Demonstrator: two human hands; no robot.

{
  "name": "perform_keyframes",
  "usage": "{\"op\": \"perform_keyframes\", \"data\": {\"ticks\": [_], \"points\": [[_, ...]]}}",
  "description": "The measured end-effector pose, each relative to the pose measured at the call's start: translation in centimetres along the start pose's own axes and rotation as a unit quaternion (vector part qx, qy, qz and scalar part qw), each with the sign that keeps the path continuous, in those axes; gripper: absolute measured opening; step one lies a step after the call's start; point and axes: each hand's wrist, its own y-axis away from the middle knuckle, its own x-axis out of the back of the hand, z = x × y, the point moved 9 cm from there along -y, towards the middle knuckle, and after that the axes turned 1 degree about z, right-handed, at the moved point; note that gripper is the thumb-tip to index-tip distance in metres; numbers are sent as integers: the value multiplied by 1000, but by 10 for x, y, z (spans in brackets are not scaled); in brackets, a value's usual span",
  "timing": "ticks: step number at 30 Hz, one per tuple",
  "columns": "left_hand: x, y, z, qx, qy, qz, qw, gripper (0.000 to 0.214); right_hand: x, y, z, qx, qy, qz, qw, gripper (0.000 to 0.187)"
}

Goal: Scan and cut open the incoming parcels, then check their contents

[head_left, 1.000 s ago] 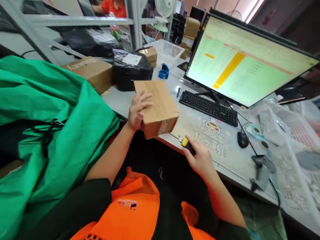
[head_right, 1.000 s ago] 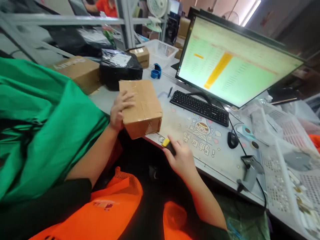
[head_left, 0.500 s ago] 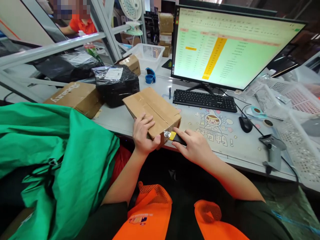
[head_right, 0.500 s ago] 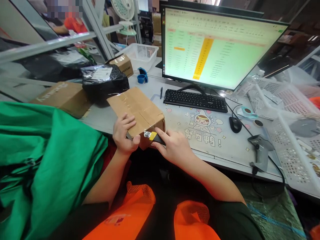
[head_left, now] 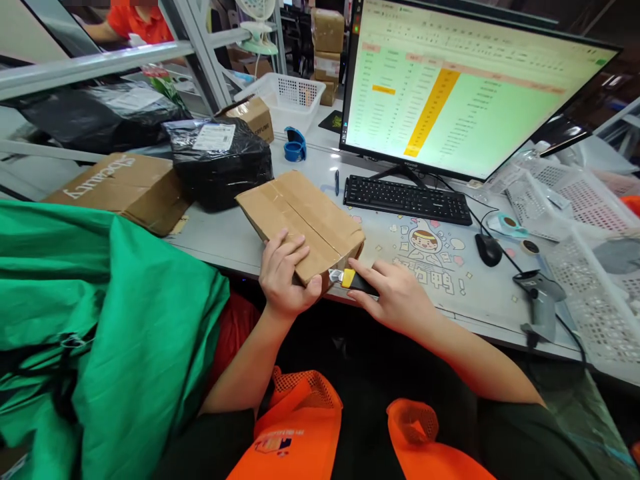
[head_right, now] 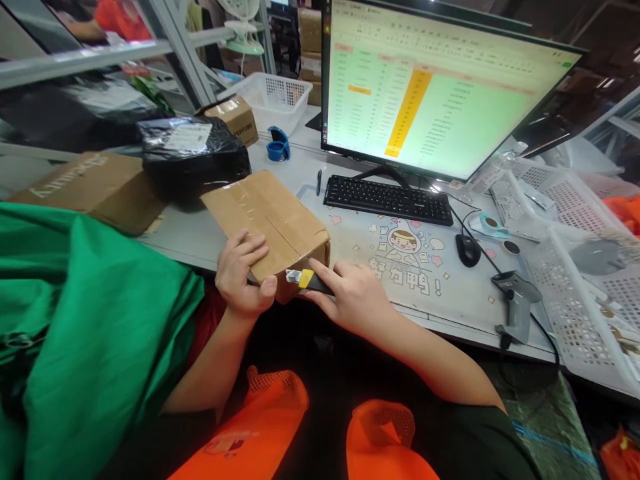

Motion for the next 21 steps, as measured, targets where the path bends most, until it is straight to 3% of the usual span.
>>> {"op": "perform_keyframes", "data": {"ticks": [6, 12, 14, 16, 17, 20, 21], "points": [[-6, 0, -7, 15, -13, -16, 1000, 36, 6, -6, 11, 2, 10, -15, 1000, 60], [-12, -5, 9, 6, -32, -6, 999, 33, 17, -6, 102, -158, 36, 40, 986, 56], [-8, -8, 8, 4, -5, -38, 999, 34, 15, 0, 118, -174, 1, 30, 984, 57], [-3, -13, -13, 23, 33, -86, 995, 41, 14, 11, 122, -179, -50, 16, 983, 56], [1, -16, -34, 44, 39, -95, 994, 46, 14, 17, 120, -177, -80, 7, 981, 55], [12, -25, -125, 160, 7, -58, 985, 65, 22, 33, 107, -176, -155, -8, 972, 52], [7, -26, -154, 204, 23, -67, 976, 77, 26, 36, 102, -176, -167, -10, 970, 52]]}}
